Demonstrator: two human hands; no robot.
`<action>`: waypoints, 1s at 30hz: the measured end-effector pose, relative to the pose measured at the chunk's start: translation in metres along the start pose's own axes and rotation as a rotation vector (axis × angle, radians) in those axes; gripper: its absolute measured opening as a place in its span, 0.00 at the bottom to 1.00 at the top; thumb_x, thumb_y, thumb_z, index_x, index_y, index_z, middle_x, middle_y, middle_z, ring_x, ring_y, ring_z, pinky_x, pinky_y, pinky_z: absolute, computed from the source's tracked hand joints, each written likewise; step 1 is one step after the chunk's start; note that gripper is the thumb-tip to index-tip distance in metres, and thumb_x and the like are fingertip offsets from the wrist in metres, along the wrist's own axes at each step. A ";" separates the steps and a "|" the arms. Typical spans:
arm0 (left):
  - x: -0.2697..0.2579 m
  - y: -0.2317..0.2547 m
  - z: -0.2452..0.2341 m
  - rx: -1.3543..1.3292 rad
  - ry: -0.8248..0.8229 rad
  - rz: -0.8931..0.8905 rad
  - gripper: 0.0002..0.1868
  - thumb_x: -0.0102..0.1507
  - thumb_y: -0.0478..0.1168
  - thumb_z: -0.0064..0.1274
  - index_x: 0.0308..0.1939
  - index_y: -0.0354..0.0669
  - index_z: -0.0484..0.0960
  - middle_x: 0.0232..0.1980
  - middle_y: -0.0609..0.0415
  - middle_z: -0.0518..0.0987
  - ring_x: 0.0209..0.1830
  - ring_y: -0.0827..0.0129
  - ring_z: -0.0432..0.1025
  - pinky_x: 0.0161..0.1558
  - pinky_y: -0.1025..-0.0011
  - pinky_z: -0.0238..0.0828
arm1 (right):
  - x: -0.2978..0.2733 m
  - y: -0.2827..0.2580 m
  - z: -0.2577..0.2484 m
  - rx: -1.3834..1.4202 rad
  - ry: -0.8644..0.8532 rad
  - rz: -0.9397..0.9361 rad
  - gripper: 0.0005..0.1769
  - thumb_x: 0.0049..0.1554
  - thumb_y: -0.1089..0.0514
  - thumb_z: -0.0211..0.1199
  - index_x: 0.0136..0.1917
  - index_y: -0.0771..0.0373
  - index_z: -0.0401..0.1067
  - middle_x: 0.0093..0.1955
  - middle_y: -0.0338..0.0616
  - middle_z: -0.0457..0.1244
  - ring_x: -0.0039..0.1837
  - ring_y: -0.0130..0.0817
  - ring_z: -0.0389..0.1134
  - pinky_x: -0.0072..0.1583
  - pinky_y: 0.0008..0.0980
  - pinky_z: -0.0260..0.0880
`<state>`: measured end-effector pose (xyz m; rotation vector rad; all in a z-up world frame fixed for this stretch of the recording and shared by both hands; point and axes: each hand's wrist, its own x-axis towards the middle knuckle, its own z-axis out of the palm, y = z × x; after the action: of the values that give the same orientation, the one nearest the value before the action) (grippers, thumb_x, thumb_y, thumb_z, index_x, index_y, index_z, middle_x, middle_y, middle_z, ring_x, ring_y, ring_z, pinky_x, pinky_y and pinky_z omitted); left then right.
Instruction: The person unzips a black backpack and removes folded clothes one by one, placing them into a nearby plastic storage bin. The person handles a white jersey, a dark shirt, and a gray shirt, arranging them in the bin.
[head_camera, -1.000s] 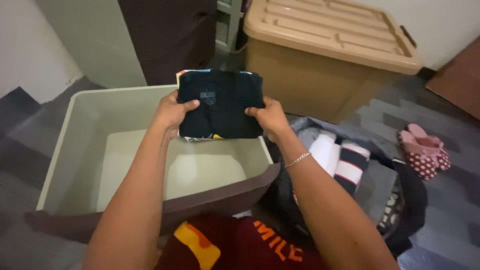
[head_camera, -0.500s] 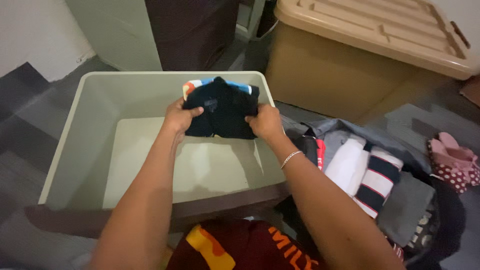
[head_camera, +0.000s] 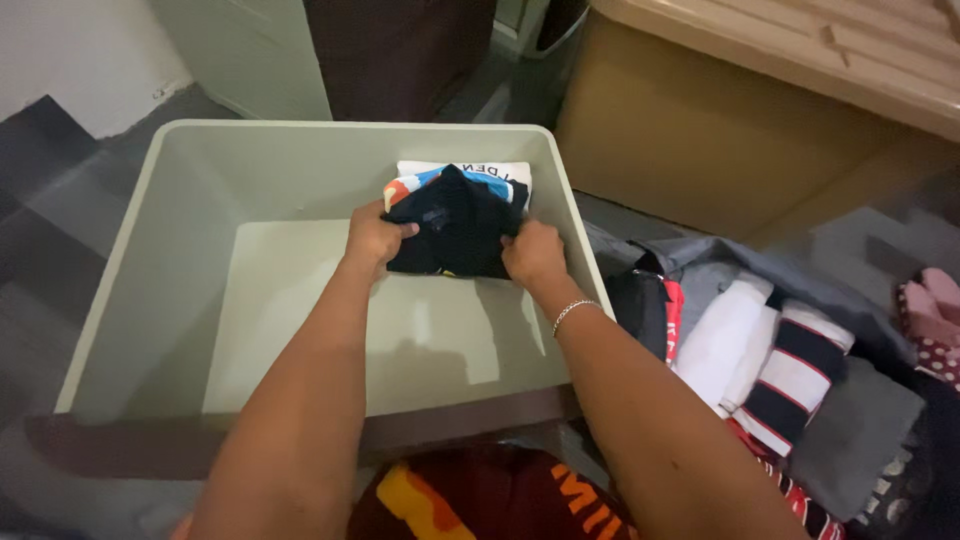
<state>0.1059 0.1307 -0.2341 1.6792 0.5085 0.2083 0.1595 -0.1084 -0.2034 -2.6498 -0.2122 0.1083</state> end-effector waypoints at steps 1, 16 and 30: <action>0.000 -0.001 0.001 -0.072 -0.010 -0.027 0.20 0.56 0.26 0.63 0.52 0.33 0.83 0.47 0.45 0.85 0.44 0.61 0.80 0.48 0.63 0.78 | 0.002 -0.001 0.000 -0.012 -0.024 -0.009 0.19 0.60 0.52 0.63 0.59 0.65 0.70 0.52 0.65 0.68 0.57 0.61 0.72 0.58 0.51 0.74; 0.022 -0.017 0.033 -0.312 0.010 0.012 0.21 0.56 0.24 0.62 0.54 0.34 0.83 0.47 0.49 0.85 0.44 0.65 0.79 0.47 0.68 0.77 | 0.024 0.005 0.014 0.037 0.204 -0.002 0.31 0.63 0.54 0.58 0.71 0.76 0.55 0.54 0.73 0.66 0.57 0.68 0.69 0.60 0.55 0.71; 0.016 0.000 0.025 -0.325 0.017 -0.051 0.21 0.62 0.45 0.64 0.53 0.36 0.82 0.47 0.51 0.84 0.45 0.66 0.77 0.46 0.66 0.76 | 0.023 -0.002 0.019 -0.108 0.083 -0.319 0.28 0.59 0.58 0.59 0.71 0.61 0.58 0.66 0.61 0.61 0.64 0.61 0.66 0.63 0.54 0.68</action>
<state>0.1300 0.1152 -0.2412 1.3472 0.5010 0.2537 0.1794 -0.0939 -0.2196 -2.6806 -0.6231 -0.1200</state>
